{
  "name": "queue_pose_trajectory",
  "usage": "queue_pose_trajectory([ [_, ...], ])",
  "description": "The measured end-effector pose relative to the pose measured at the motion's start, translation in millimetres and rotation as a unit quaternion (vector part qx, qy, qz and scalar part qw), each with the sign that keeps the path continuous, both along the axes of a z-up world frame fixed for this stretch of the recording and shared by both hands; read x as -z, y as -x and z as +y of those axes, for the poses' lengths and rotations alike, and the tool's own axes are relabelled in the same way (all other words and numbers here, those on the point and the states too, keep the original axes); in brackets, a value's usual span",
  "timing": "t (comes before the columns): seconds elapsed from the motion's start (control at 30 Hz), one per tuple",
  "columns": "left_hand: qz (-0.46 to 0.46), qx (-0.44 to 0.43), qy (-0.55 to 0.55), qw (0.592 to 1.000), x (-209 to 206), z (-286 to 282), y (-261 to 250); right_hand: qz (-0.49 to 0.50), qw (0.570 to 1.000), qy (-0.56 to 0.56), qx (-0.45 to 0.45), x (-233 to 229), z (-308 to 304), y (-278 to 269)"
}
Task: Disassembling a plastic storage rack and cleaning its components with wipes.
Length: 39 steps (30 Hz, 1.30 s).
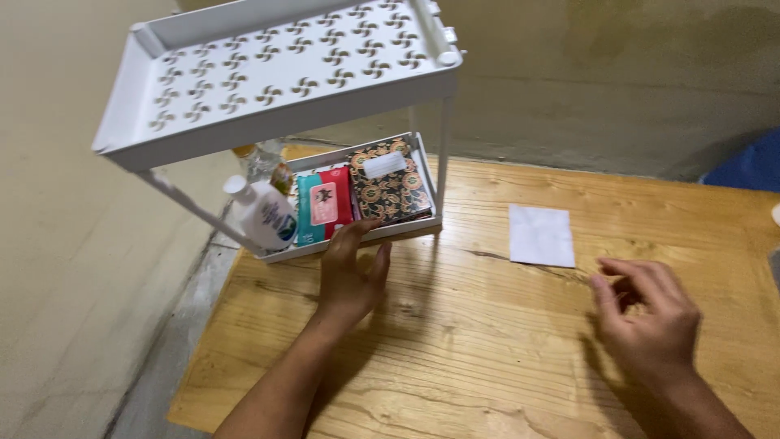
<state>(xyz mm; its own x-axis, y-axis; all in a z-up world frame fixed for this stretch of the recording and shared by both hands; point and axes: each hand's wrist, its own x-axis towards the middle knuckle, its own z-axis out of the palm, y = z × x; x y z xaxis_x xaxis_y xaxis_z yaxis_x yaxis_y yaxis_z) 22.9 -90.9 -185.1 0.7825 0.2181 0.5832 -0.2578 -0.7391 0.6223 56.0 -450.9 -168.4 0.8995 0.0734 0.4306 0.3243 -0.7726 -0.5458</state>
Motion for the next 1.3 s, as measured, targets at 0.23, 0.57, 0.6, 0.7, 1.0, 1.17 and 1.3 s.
queue_pose_trajectory([
  [0.23,0.032,-0.012,0.017,0.999,7.0,20.8,-20.3,0.057,0.987,-0.038,-0.149,43.5,52.7,-21.1],
  [0.57,0.133,0.001,-0.019,0.991,22.1,36.9,-55.5,0.094,0.983,-0.077,-0.139,47.7,68.5,-13.0],
  [0.6,0.154,-0.008,-0.013,0.988,20.7,35.3,-57.5,0.101,0.983,-0.067,-0.138,48.0,67.3,-12.7],
  [0.7,0.22,-0.012,0.017,0.975,11.1,32.9,-68.1,0.083,0.983,-0.065,-0.148,52.7,65.1,-15.1],
  [1.0,0.329,-0.107,0.0,0.938,-18.9,18.4,-72.7,0.08,0.976,-0.079,-0.186,52.7,64.3,-17.7],
  [1.17,0.144,-0.04,0.086,0.985,-6.3,24.4,-73.8,0.08,0.975,-0.08,-0.189,50.3,63.8,-17.1],
  [1.3,0.307,-0.087,0.142,0.937,-12.7,33.5,-74.0,0.07,0.973,-0.09,-0.199,45.2,65.9,-13.3],
])
